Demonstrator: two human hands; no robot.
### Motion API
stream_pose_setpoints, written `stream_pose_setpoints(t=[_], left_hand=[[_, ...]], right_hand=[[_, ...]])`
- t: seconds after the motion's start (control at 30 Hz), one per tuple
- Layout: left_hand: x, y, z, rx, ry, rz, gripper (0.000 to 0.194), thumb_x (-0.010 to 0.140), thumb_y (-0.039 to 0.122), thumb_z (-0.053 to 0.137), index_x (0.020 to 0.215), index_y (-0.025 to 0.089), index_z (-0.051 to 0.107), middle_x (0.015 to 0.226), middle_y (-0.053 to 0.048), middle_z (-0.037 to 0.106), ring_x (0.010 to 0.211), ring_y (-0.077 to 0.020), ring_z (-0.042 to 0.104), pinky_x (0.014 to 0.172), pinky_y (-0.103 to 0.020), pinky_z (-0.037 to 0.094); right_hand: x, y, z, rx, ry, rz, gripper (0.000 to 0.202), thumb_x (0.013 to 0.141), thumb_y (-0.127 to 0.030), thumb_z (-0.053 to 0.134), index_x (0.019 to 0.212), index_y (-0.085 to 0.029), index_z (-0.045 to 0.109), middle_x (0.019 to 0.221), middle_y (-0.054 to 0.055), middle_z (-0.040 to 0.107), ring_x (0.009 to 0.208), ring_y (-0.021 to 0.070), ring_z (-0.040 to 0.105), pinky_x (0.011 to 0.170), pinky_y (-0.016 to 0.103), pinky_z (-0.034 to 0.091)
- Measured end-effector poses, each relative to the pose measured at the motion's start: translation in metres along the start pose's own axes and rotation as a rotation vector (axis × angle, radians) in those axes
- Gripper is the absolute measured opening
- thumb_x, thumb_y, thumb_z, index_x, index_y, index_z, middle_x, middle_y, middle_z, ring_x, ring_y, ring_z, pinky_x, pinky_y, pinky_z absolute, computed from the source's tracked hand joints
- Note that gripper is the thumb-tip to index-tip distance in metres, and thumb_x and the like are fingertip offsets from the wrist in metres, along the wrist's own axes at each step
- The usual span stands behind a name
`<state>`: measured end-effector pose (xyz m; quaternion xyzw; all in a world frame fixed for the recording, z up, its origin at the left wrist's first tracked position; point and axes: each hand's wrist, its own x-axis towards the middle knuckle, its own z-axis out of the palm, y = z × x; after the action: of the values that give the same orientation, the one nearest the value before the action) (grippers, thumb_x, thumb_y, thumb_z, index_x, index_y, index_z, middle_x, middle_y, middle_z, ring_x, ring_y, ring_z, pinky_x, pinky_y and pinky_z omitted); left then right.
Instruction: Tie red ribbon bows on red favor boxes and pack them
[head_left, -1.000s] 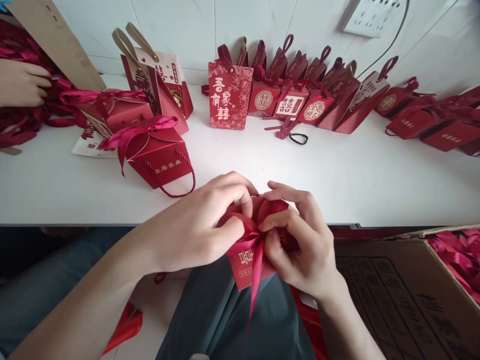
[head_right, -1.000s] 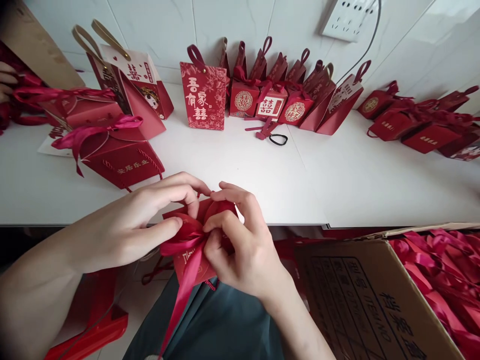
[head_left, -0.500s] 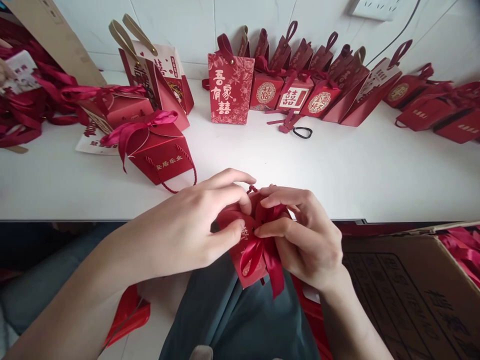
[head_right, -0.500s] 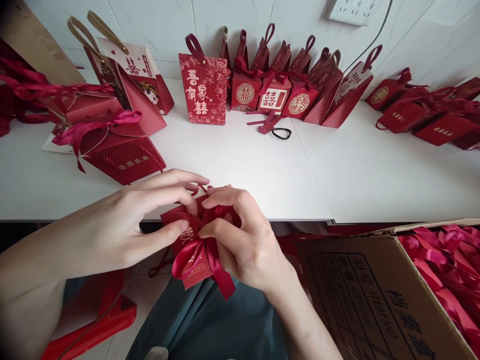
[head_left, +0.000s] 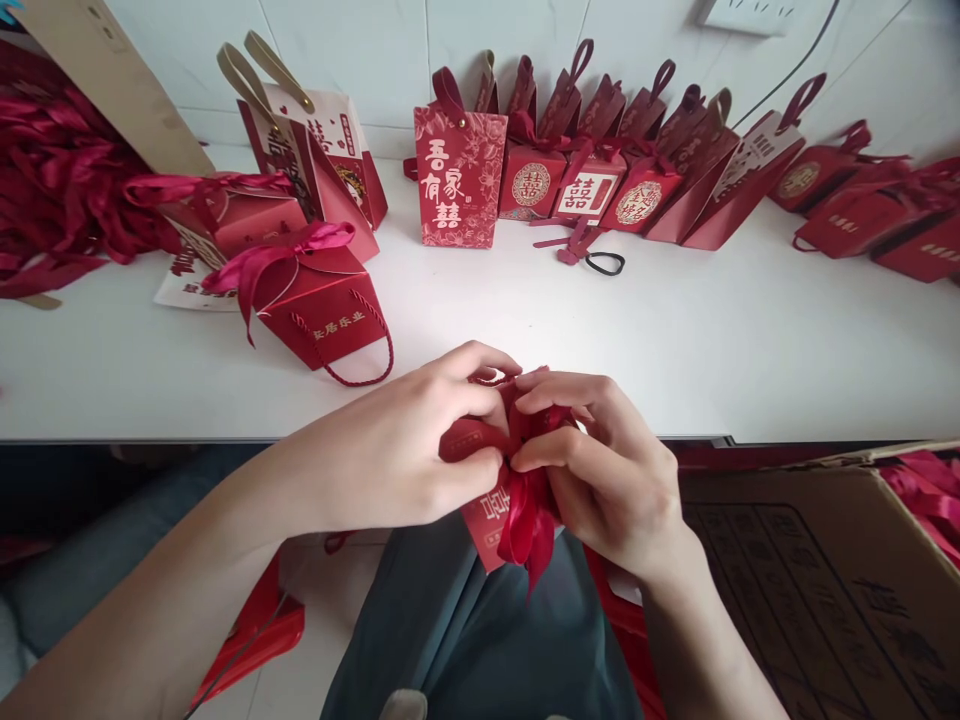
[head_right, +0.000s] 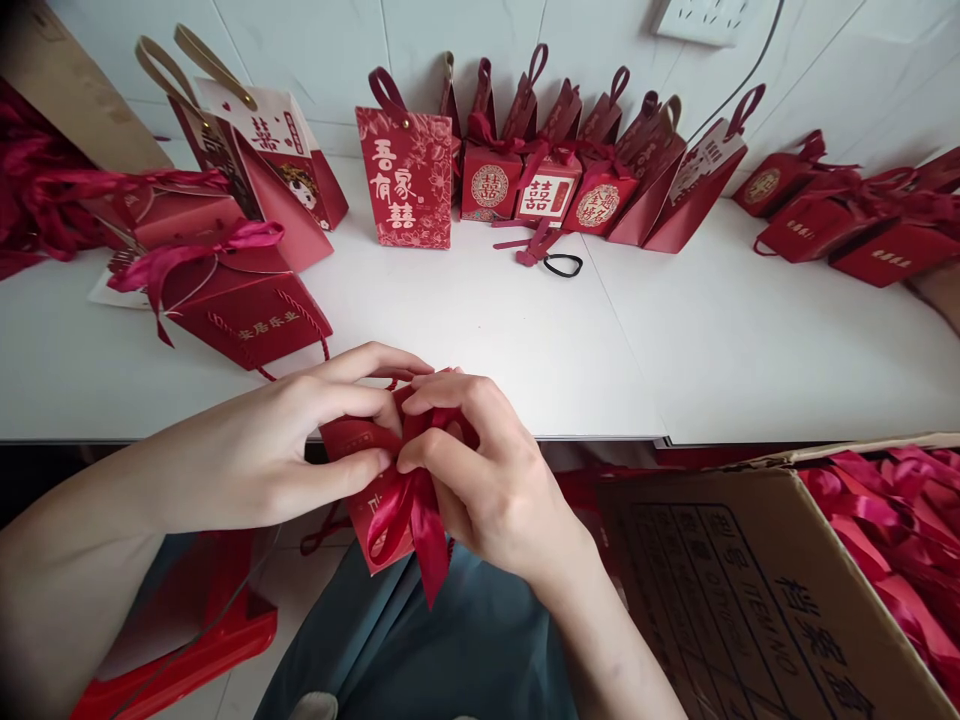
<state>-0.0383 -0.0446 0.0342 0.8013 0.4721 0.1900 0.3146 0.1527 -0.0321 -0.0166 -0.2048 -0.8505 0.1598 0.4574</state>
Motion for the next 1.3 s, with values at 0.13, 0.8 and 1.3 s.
stream_pose_setpoints(t=[0.13,0.8,1.3], left_hand=[[0.0,0.003,0.002,0.071,0.025,-0.014,0.014,0.08,0.019,0.055,0.076,0.024,0.068,0.122,0.0,0.058,0.092,-0.0171,0.066,0.072,-0.026,0.056],[0.0,-0.005,0.002,-0.084,0.016,-0.037,0.023,0.084,0.015,0.047,0.076,0.023,0.067,0.123,0.0,0.059,0.109,-0.0204,0.061,0.094,-0.033,0.052],[-0.002,-0.008,0.005,-0.176,0.001,-0.018,0.022,0.088,0.016,0.042,0.086,0.024,0.063,0.133,0.002,0.05,0.119,-0.0162,0.055,0.097,-0.026,0.047]], right_hand=[[0.0,-0.001,0.0,-0.007,-0.004,-0.001,0.022,0.085,0.002,0.05,0.079,-0.016,0.062,0.104,0.01,0.053,0.106,0.0217,0.059,0.09,0.042,0.056],[0.003,-0.003,-0.009,-0.069,-0.13,-0.007,0.021,0.09,-0.005,0.046,0.09,-0.02,0.062,0.102,0.01,0.055,0.111,0.0238,0.057,0.093,0.046,0.054],[0.001,-0.002,-0.013,-0.184,-0.142,-0.059,0.025,0.087,-0.006,0.053,0.104,-0.02,0.064,0.099,0.009,0.061,0.105,0.0246,0.06,0.088,0.045,0.056]])
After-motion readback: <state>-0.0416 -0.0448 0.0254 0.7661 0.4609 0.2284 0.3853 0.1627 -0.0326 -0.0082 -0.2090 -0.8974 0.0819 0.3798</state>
